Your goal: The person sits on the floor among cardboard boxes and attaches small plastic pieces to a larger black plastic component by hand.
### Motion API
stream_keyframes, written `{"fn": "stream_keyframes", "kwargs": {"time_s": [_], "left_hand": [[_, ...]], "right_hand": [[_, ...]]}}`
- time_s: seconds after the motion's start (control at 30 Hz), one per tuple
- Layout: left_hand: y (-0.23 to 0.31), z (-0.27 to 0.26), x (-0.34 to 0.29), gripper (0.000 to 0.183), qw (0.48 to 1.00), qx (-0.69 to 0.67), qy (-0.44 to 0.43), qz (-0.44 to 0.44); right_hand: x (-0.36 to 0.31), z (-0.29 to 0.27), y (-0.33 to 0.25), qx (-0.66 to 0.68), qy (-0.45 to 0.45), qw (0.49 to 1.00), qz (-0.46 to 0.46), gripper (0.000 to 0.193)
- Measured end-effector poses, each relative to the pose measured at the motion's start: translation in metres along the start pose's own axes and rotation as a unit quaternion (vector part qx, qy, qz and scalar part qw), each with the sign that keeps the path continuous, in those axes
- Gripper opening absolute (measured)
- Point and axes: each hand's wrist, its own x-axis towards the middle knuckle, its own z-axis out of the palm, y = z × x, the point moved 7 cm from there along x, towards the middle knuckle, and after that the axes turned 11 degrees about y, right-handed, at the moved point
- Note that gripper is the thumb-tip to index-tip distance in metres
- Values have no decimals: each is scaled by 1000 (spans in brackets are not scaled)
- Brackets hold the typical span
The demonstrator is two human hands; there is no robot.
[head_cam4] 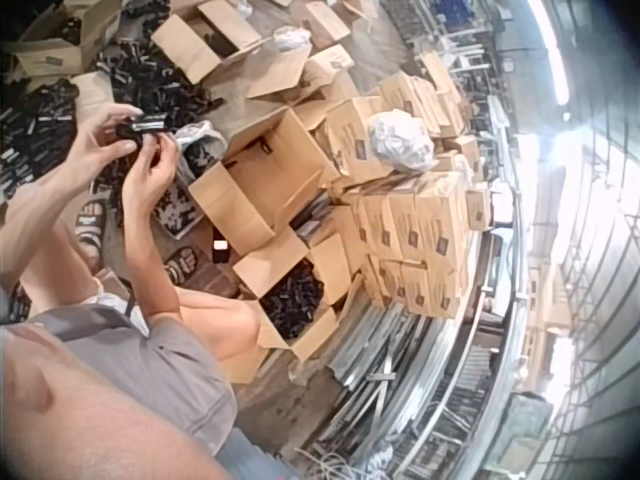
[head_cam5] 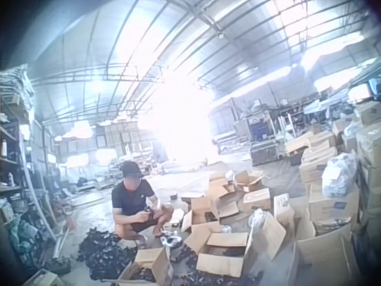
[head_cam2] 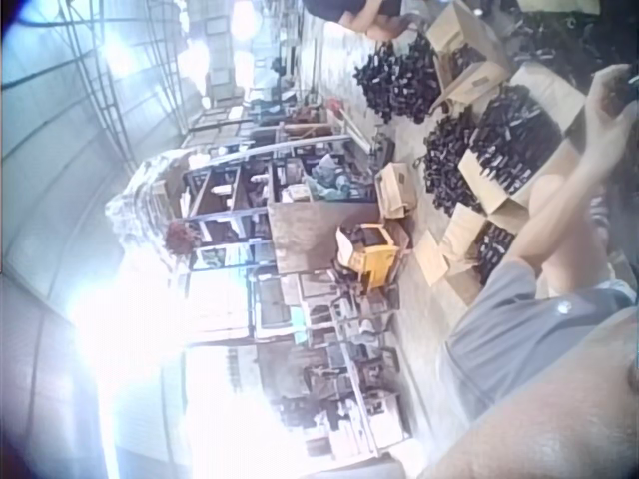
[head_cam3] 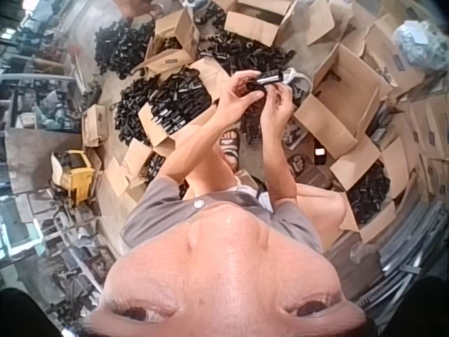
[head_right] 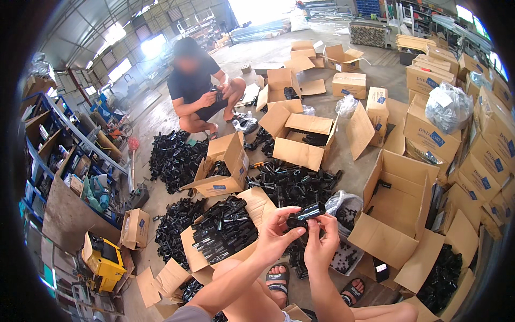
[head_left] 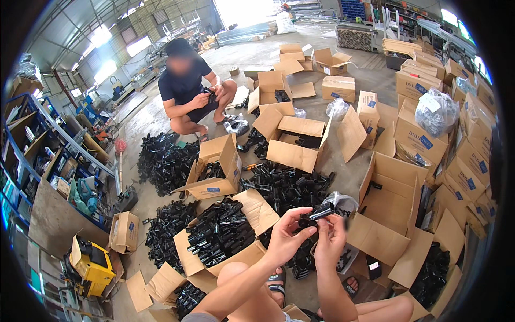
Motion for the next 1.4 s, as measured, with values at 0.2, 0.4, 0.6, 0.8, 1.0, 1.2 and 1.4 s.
{"fn": "stream_keyframes", "kwargs": {"time_s": [0.2,0.4,0.6,0.8,1.0,1.2,1.4], "left_hand": [[-5,-2,0,48,1000,3,-3,1],[-6,-1,1,48,1000,11,-2,5],[-5,-2,-1,47,1000,-2,3,3],[-3,-8,-1,47,1000,-4,11,1],[-2,-2,3,49,999,13,11,28],[-10,-13,4,51,998,-30,46,-19],[-17,-14,1,52,983,-112,34,-144]], "right_hand": [[-3,0,2,-26,3,999,-25,12],[2,2,1,-7,-40,999,-18,9],[-5,2,0,64,3,998,15,11],[-6,9,3,29,-45,998,25,15],[-3,4,3,120,-35,990,68,15],[-7,10,16,46,-42,997,35,22],[2,-4,19,78,-45,987,134,29]]}}
